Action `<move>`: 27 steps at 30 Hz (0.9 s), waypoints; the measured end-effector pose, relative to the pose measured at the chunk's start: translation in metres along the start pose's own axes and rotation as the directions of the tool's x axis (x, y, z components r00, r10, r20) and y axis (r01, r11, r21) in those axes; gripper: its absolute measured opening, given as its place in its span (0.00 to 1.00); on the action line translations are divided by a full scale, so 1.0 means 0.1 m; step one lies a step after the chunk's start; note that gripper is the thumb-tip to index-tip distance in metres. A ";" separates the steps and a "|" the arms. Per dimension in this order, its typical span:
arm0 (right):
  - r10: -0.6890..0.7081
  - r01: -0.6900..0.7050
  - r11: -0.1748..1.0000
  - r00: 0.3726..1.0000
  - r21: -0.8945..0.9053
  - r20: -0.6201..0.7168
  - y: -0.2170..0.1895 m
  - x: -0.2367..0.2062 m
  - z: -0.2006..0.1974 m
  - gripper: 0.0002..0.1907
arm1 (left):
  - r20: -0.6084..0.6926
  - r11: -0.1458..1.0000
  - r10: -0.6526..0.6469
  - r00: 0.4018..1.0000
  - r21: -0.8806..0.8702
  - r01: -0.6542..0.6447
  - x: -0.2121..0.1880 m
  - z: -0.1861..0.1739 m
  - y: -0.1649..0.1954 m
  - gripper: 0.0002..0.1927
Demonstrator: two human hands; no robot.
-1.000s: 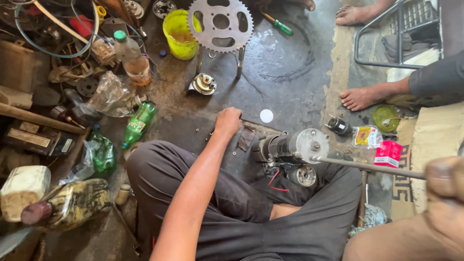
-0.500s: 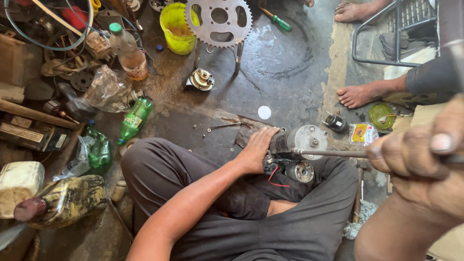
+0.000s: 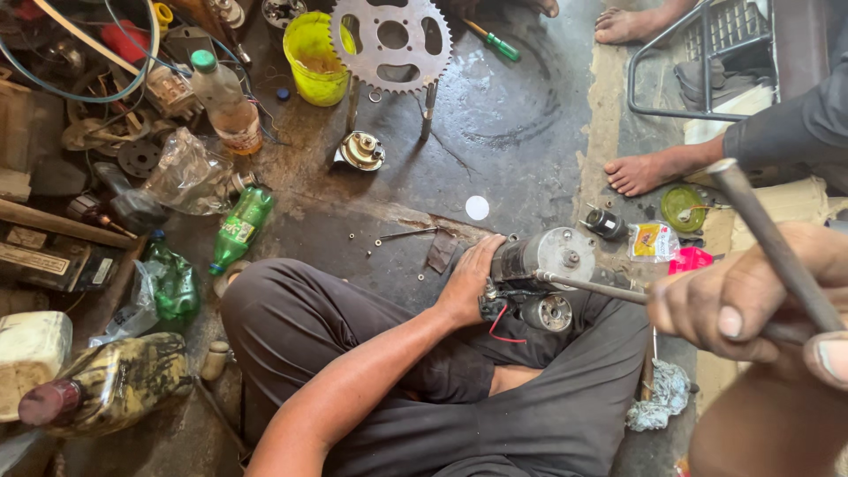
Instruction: The person sits cross-legged on the workshop floor repairing a small starter motor. They hold the motor housing, use a T-handle wrench on its fasteners, tap and drive components with a hammer, handle small bolts and a metal plate, and reposition the motor repeatedly while working on it by hand.
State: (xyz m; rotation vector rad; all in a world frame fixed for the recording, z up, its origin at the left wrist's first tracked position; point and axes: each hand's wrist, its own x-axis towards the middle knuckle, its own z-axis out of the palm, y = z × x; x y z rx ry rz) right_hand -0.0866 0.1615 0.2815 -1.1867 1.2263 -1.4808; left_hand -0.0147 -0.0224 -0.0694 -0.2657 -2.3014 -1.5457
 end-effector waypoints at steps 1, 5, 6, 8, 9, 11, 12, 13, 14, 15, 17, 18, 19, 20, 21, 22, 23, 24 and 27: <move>-0.034 0.036 0.997 0.999 0.068 -0.030 0.04 0.02 -0.01 0.17 | 0.001 1.000 -0.010 1.000 0.007 0.010 0.00 -0.01 0.02 0.52; -0.361 0.402 0.915 0.779 -0.033 -0.513 0.29 0.01 0.08 0.16 | -0.040 1.000 0.024 0.999 0.009 -0.023 -0.03 -0.02 0.08 0.53; -0.483 0.487 0.854 0.610 -0.183 -0.628 0.38 -0.03 0.19 0.15 | -0.055 1.000 0.021 0.998 0.006 -0.021 -0.03 -0.01 0.09 0.52; -0.611 0.356 0.791 0.421 -0.498 -0.670 0.48 -0.09 0.35 0.15 | -0.075 1.000 0.017 0.997 0.002 -0.017 -0.03 0.01 0.11 0.51; -0.657 0.220 0.751 0.345 -0.623 -0.670 0.50 -0.10 0.42 0.14 | -0.081 1.000 0.015 0.997 0.000 -0.015 -0.03 0.02 0.11 0.51; -0.696 -0.145 0.640 0.305 -0.754 -0.650 0.48 -0.10 0.54 0.14 | -0.084 1.000 0.021 0.996 -0.008 -0.022 -0.01 0.03 0.11 0.51; -0.693 -0.324 0.562 0.319 -0.761 -0.647 0.43 -0.10 0.58 0.14 | -0.081 1.000 0.027 0.996 -0.013 -0.028 0.00 0.03 0.10 0.50; -0.674 -0.478 0.462 0.359 -0.747 -0.646 0.36 -0.10 0.63 0.14 | -0.078 0.999 0.032 0.996 -0.017 -0.033 0.01 0.03 0.09 0.50; -0.639 -0.609 0.347 0.404 -0.714 -0.655 0.30 -0.10 0.69 0.13 | -0.079 0.998 0.047 0.996 -0.035 -0.050 0.02 0.02 0.08 0.50; -0.611 -0.706 0.217 0.441 -0.674 -0.658 0.25 -0.09 0.74 0.13 | -0.077 0.997 0.059 0.995 -0.053 -0.064 0.03 0.02 0.07 0.50; -0.578 -0.798 0.006 0.489 -0.602 -0.654 0.18 -0.03 0.80 0.13 | -0.060 0.995 0.065 0.996 -0.078 -0.069 0.04 0.01 0.06 0.50; -0.571 -0.819 -0.096 0.511 -0.566 -0.643 0.16 0.00 0.82 0.13 | -0.049 0.995 0.062 0.997 -0.080 -0.066 0.04 0.00 0.05 0.50; -0.582 -0.829 -0.172 0.522 -0.533 -0.623 0.15 0.03 0.84 0.13 | -0.042 0.995 0.062 0.997 -0.078 -0.065 0.04 -0.01 0.05 0.50; -0.594 -0.834 -0.246 0.532 -0.494 -0.604 0.14 0.06 0.84 0.13 | -0.040 0.994 0.073 0.997 -0.078 -0.076 0.05 -0.02 0.05 0.50; -0.592 -0.799 -0.468 0.600 -0.376 -0.538 0.11 0.07 0.84 0.15 | -0.040 0.993 0.083 0.996 -0.078 -0.086 0.05 -0.04 0.05 0.50; -0.559 -0.756 -0.559 0.647 -0.341 -0.519 0.10 0.09 0.83 0.15 | -0.042 0.992 0.093 0.995 -0.075 -0.096 0.06 -0.05 0.05 0.50; -0.523 -0.704 -0.643 0.692 -0.302 -0.498 0.08 0.09 0.81 0.16 | -0.034 0.993 0.089 0.995 -0.071 -0.091 0.06 -0.06 0.05 0.50; -0.476 -0.686 -0.625 0.713 -0.372 -0.515 0.04 0.09 0.78 0.14 | -0.026 0.994 0.085 0.996 -0.068 -0.087 0.07 -0.07 0.06 0.50; -0.324 -0.622 -0.539 0.776 -0.568 -0.541 -0.07 0.02 0.68 0.11 | -0.010 0.995 0.085 0.996 -0.048 -0.086 0.08 -0.09 0.08 0.51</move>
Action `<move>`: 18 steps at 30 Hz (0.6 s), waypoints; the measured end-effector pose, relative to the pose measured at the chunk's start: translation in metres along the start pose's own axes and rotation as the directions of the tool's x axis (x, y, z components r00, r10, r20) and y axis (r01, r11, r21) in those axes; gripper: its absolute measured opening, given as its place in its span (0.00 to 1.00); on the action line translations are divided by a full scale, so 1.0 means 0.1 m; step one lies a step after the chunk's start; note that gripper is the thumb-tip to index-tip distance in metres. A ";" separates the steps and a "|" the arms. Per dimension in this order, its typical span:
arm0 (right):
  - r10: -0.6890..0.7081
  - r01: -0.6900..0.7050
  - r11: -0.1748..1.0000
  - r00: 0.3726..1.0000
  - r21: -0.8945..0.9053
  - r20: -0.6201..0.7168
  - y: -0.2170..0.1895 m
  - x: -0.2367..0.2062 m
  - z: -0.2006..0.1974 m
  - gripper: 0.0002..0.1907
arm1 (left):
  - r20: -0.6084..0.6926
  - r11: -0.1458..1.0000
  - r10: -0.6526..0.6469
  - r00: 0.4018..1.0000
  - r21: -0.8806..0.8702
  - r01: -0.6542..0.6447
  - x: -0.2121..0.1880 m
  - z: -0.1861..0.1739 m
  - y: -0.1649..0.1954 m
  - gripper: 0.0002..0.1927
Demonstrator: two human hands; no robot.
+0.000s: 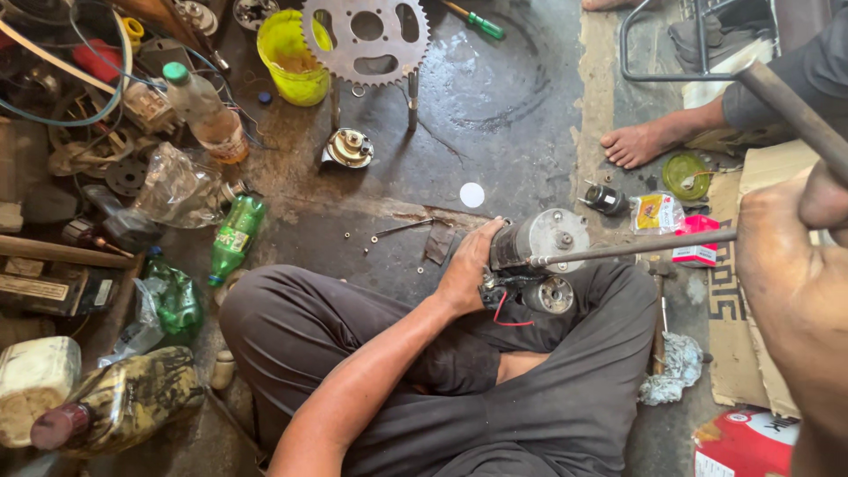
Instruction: The person sits cross-legged on the workshop floor repairing a small starter motor. They hold the motor housing, use a T-handle wrench on its fasteners, tap and drive components with a hammer, handle small bolts and a metal plate, and reposition the motor repeatedly while working on it by hand.
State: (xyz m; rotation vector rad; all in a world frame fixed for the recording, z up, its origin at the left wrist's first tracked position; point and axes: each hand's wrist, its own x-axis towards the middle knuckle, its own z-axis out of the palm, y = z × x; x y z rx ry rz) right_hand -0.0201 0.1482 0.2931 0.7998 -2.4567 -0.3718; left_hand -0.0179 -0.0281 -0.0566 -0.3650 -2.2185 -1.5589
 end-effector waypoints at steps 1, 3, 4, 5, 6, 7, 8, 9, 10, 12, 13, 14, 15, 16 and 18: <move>0.027 -0.030 0.995 0.999 0.095 0.034 0.04 0.00 0.01 0.12 | 0.003 1.000 0.006 1.000 0.007 -0.006 0.01 -0.01 0.01 0.51; 0.076 -0.102 0.955 0.992 0.280 0.101 0.10 0.00 0.00 0.11 | 0.011 1.000 -0.005 1.000 0.002 0.005 0.01 -0.02 0.02 0.52; 0.093 -0.134 0.922 0.988 0.364 0.127 0.11 0.00 -0.01 0.10 | 0.015 1.000 -0.011 1.000 0.001 0.011 0.01 -0.03 0.02 0.52; 0.107 -0.161 0.883 0.984 0.441 0.144 0.12 0.00 -0.01 0.10 | 0.023 1.000 -0.009 1.000 -0.006 0.009 0.01 -0.04 0.02 0.53; 0.117 -0.179 0.837 0.982 0.517 0.151 0.12 0.00 -0.02 0.10 | 0.029 1.000 -0.007 1.000 -0.012 0.008 0.02 -0.05 0.03 0.54; 0.118 -0.188 0.790 0.981 0.584 0.156 0.12 0.01 -0.03 0.10 | 0.037 1.000 -0.005 0.999 -0.018 0.005 0.02 -0.06 0.03 0.56; 0.120 -0.193 0.746 0.980 0.637 0.156 0.12 0.02 -0.04 0.11 | 0.041 1.000 -0.008 0.999 -0.016 0.009 0.02 -0.06 0.03 0.55; 0.122 -0.194 0.705 0.981 0.682 0.153 0.12 0.04 -0.04 0.12 | 0.046 1.000 -0.010 0.999 -0.014 0.010 0.02 -0.07 0.04 0.55; 0.121 -0.192 0.669 0.981 0.718 0.150 0.11 0.07 -0.05 0.14 | 0.049 1.000 -0.013 0.999 -0.014 0.013 0.02 -0.07 0.04 0.55; 0.127 -0.185 0.608 0.983 0.772 0.136 0.10 0.11 -0.05 0.17 | 0.042 1.000 -0.003 0.999 -0.012 0.004 0.02 -0.07 0.05 0.55; 0.129 -0.176 0.583 0.984 0.794 0.123 0.08 0.12 -0.06 0.19 | 0.040 1.000 0.000 0.999 -0.009 0.000 0.02 -0.07 0.04 0.55; 0.135 -0.156 0.559 0.986 0.814 0.096 0.06 0.13 -0.04 0.20 | 0.050 1.000 -0.008 0.999 0.000 0.008 0.03 -0.07 0.04 0.54; 0.146 -0.119 0.540 0.988 0.833 0.046 0.03 0.12 -0.03 0.22 | 0.061 1.000 -0.017 0.998 0.009 0.016 0.03 -0.07 0.03 0.54; 0.158 -0.057 0.514 0.987 0.856 -0.029 0.00 0.10 -0.01 0.23 | 0.069 1.000 -0.026 0.997 0.019 0.025 0.04 -0.08 0.02 0.54; 0.236 0.029 0.511 0.957 0.859 -0.172 -0.08 0.05 0.10 0.22 | 0.088 1.000 -0.021 0.996 0.020 0.019 0.06 -0.10 -0.01 0.52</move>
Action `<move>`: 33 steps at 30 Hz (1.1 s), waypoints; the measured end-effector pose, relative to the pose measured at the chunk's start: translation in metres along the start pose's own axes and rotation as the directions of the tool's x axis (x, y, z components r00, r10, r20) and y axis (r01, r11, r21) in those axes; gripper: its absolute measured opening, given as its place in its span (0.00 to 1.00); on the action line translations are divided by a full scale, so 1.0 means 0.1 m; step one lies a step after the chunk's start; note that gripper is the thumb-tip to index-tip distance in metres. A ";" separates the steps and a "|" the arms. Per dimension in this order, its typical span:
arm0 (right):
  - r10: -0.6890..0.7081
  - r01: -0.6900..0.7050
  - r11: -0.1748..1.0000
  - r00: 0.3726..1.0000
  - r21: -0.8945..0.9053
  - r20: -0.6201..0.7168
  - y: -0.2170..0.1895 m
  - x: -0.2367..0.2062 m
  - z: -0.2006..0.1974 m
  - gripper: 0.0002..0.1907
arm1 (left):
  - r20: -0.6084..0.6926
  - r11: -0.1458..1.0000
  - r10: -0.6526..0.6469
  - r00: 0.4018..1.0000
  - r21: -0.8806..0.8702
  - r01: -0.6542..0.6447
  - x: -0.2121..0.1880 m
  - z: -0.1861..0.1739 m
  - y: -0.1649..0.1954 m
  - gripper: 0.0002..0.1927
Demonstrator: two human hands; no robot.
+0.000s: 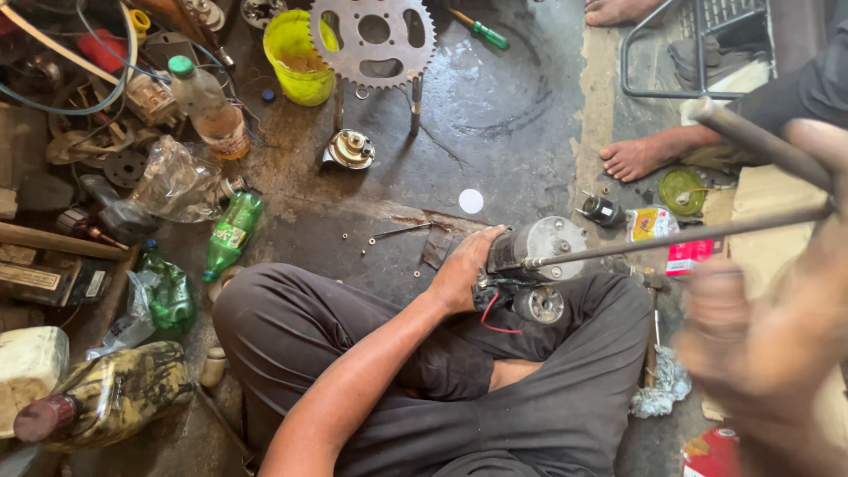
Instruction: The person sits cross-legged on the workshop floor repairing a small starter motor. They hold the motor housing, use a T-handle wrench on its fasteners, tap and drive components with a hammer, handle small bolts and a metal plate, and reposition the motor repeatedly while working on it by hand.
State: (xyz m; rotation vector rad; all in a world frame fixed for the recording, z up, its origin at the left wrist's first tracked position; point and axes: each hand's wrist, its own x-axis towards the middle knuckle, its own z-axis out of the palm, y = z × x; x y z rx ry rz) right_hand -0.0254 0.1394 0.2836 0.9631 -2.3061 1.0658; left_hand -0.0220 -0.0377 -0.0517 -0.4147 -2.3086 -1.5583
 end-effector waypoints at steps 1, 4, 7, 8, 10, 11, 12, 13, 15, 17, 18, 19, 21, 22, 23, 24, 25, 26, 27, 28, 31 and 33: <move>-0.024 0.022 1.000 0.995 -0.018 -0.094 0.03 -0.09 0.10 0.20 | 0.012 1.000 0.000 1.000 0.000 0.000 0.00 -0.01 -0.01 0.52; -0.055 0.074 0.996 0.947 0.049 -0.317 0.25 -0.32 0.31 0.20 | 0.010 1.000 0.006 1.000 -0.018 -0.006 0.00 -0.03 -0.03 0.51; -0.019 0.113 0.971 0.915 0.213 -0.402 0.49 -0.48 0.39 0.20 | 0.007 0.998 -0.023 1.000 -0.062 0.024 -0.02 -0.03 -0.01 0.52; 0.000 0.125 0.954 0.910 0.274 -0.415 0.54 -0.49 0.37 0.20 | -0.002 0.999 -0.015 1.000 -0.052 0.015 -0.03 -0.02 -0.01 0.52; 0.047 0.139 0.903 0.908 0.407 -0.416 0.58 -0.47 0.34 0.20 | -0.022 0.999 0.014 1.000 -0.042 -0.015 -0.03 -0.01 -0.02 0.52; 0.078 0.137 0.861 0.916 0.491 -0.394 0.60 -0.41 0.33 0.20 | -0.011 0.999 0.018 1.000 -0.041 -0.019 -0.02 -0.01 -0.03 0.52; 0.109 0.134 0.807 0.923 0.575 -0.369 0.59 -0.34 0.32 0.20 | -0.003 0.999 0.021 1.000 -0.039 -0.021 -0.01 -0.01 -0.05 0.52; 0.142 0.115 0.732 0.938 0.672 -0.316 0.63 -0.20 0.33 0.21 | 0.001 0.999 0.019 1.000 -0.033 -0.019 -0.01 -0.01 -0.06 0.52; 0.192 0.047 0.563 0.964 0.825 -0.186 0.72 0.09 0.41 0.21 | 0.057 0.999 0.032 0.998 -0.032 -0.030 0.02 -0.02 -0.09 0.52; 0.222 -0.019 0.431 0.971 0.902 -0.085 0.83 0.34 0.48 0.21 | 0.099 0.999 0.039 0.994 -0.027 -0.037 0.03 -0.02 -0.10 0.52; 0.231 -0.042 0.409 0.971 0.912 -0.059 0.87 0.38 0.48 0.22 | 0.099 0.999 0.045 0.994 -0.021 -0.043 0.04 -0.02 -0.10 0.52; 0.239 -0.031 0.410 0.968 0.911 -0.075 0.87 0.38 0.50 0.22 | 0.097 0.999 0.049 0.994 -0.003 -0.049 0.06 -0.03 -0.10 0.52; 0.246 0.015 0.475 0.958 0.880 -0.149 0.82 0.23 0.50 0.22 | 0.094 0.999 0.039 0.995 -0.007 -0.039 0.07 -0.04 -0.09 0.52; 0.235 0.067 0.550 0.944 0.833 -0.232 0.76 0.09 0.52 0.23 | 0.092 0.999 0.038 0.995 -0.012 -0.037 0.08 -0.04 -0.09 0.52; 0.218 0.117 0.606 0.927 0.787 -0.305 0.67 -0.05 0.52 0.23 | 0.085 0.998 0.061 0.995 0.000 -0.061 0.08 -0.05 -0.09 0.52; 0.199 0.157 0.651 0.909 0.743 -0.366 0.59 -0.18 0.53 0.23 | 0.074 0.997 0.079 0.994 0.008 -0.080 0.09 -0.05 -0.09 0.52; 0.176 0.182 0.682 0.899 0.708 -0.401 0.51 -0.29 0.54 0.24 | 0.066 0.996 0.090 0.994 0.014 -0.091 0.08 -0.06 -0.08 0.51; 0.161 0.199 0.690 0.895 0.695 -0.416 0.47 -0.32 0.53 0.24 | 0.064 0.997 0.074 0.995 0.028 -0.076 0.08 -0.06 -0.08 0.51; 0.162 0.186 0.671 0.908 0.718 -0.387 0.43 -0.31 0.51 0.24 | 0.070 0.997 0.059 0.996 0.043 -0.062 0.08 -0.06 -0.07 0.51; 0.161 0.137 0.608 0.943 0.782 -0.291 0.44 -0.24 0.48 0.25 | 0.083 0.997 0.047 0.995 0.054 -0.052 0.08 -0.06 -0.06 0.51; 0.067 -0.179 0.336 0.984 0.925 0.166 0.57 0.17 0.28 0.26 | 0.077 0.998 0.056 0.995 0.031 -0.059 0.08 -0.06 -0.03 0.49; -0.060 -0.391 0.268 0.906 0.881 0.420 0.65 0.37 0.17 0.27 | 0.100 0.993 0.076 0.992 0.086 -0.084 0.11 -0.08 -0.01 0.50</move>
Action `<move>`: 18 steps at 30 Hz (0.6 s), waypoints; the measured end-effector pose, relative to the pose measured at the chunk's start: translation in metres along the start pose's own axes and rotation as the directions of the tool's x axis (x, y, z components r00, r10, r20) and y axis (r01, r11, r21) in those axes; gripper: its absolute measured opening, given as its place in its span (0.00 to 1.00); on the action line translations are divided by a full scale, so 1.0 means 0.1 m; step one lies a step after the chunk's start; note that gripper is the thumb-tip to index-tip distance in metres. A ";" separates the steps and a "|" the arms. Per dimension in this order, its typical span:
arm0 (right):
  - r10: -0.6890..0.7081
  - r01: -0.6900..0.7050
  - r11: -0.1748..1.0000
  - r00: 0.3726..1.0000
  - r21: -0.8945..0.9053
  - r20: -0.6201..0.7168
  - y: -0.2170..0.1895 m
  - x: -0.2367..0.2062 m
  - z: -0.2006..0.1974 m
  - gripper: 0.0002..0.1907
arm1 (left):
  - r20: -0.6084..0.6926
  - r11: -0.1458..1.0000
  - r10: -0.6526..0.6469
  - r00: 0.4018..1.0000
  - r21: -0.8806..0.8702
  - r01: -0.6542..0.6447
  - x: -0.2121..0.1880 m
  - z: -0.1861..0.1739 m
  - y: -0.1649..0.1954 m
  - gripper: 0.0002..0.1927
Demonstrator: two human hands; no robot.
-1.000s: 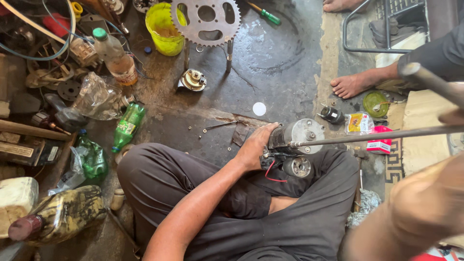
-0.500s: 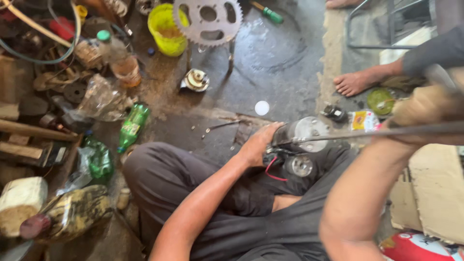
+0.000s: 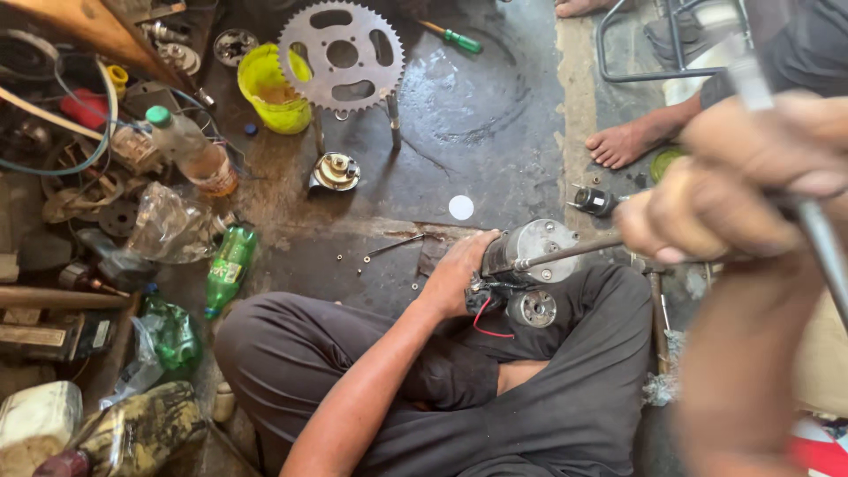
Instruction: The person sits cross-legged on the workshop floor repairing a small starter motor. They hold the motor housing, use a T-handle wrench on its fasteners, tap and drive components with a hammer, handle small bolts and a metal plate, and reposition the motor repeatedly while working on it by hand.
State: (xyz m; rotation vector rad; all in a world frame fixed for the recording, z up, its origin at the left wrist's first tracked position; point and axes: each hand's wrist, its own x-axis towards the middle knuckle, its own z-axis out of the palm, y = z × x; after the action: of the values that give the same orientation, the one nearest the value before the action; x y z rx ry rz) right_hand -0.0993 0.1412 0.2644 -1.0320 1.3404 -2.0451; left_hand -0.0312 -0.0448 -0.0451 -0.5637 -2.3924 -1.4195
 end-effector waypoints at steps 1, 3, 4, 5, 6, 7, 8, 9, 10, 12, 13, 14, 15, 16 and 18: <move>0.042 -0.042 0.999 0.999 0.006 0.033 -0.03 0.02 -0.02 0.27 | 0.007 1.000 0.005 1.000 0.028 -0.005 0.01 -0.01 0.00 0.51; 0.079 -0.080 0.997 0.993 0.008 0.084 -0.07 0.01 -0.02 0.28 | 0.100 0.994 -0.033 0.994 0.106 0.023 0.03 -0.05 -0.02 0.53; 0.091 -0.091 0.996 0.991 -0.003 0.095 -0.08 -0.02 0.00 0.28 | 0.145 0.989 -0.058 0.988 0.144 0.037 0.04 -0.08 -0.04 0.55; 0.105 -0.104 0.994 0.989 -0.020 0.099 -0.08 -0.05 0.03 0.29 | 0.177 0.973 -0.069 0.982 0.228 0.027 0.05 -0.10 -0.05 0.54; 0.112 -0.108 0.993 0.988 -0.041 0.104 -0.10 -0.07 0.06 0.29 | 0.211 0.951 -0.077 0.974 0.310 0.008 0.06 -0.13 -0.07 0.54; 0.124 -0.116 0.991 0.986 -0.068 0.113 -0.14 -0.10 0.07 0.30 | 0.244 0.920 -0.081 0.967 0.391 -0.021 0.08 -0.17 -0.09 0.54; 0.133 -0.121 0.988 0.984 -0.099 0.118 -0.16 -0.11 0.08 0.30 | 0.265 0.916 -0.140 0.954 0.400 0.023 0.10 -0.22 -0.10 0.51; 0.144 -0.128 0.984 0.981 -0.125 0.126 -0.16 -0.12 0.09 0.31 | 0.286 0.909 -0.198 0.938 0.413 0.066 0.11 -0.29 -0.09 0.48; 0.136 -0.119 0.983 0.983 -0.140 0.121 -0.17 -0.16 0.11 0.31 | 0.307 0.898 -0.254 0.917 0.426 0.107 0.15 -0.37 -0.08 0.44; -0.026 0.017 0.993 0.996 -0.114 -0.084 -0.02 -0.20 0.12 0.32 | 0.239 0.869 -0.299 0.924 0.469 0.160 0.20 -0.57 0.04 0.30; -0.189 0.160 0.977 0.954 -0.138 -0.233 0.12 -0.23 0.15 0.33 | 0.193 0.849 -0.319 0.928 0.494 0.189 0.27 -0.69 0.13 0.23; -0.316 0.264 0.945 0.887 -0.192 -0.336 0.23 -0.30 0.19 0.33 | 0.141 0.901 -0.274 0.952 0.382 0.203 0.34 -0.83 0.23 0.22; -0.430 0.348 0.900 0.807 -0.262 -0.406 0.35 -0.37 0.23 0.34 | 0.087 0.942 -0.236 0.968 0.266 0.206 0.37 -0.95 0.38 0.22; -0.491 0.403 0.871 0.753 -0.282 -0.438 0.40 -0.42 0.24 0.34 | 0.033 0.970 -0.202 0.979 0.148 0.195 0.42 -1.08 0.53 0.21; -0.530 0.484 0.847 0.726 -0.222 -0.439 0.41 -0.45 0.25 0.35 | 0.002 0.973 -0.053 0.999 -0.224 0.052 0.45 -1.25 0.92 0.20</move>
State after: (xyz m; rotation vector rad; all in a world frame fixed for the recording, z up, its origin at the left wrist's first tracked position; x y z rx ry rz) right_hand -0.0524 0.1435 0.2179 -1.0502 1.5215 -2.8328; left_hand -0.0195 -0.1071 0.1038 -0.5537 -2.2747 -1.7258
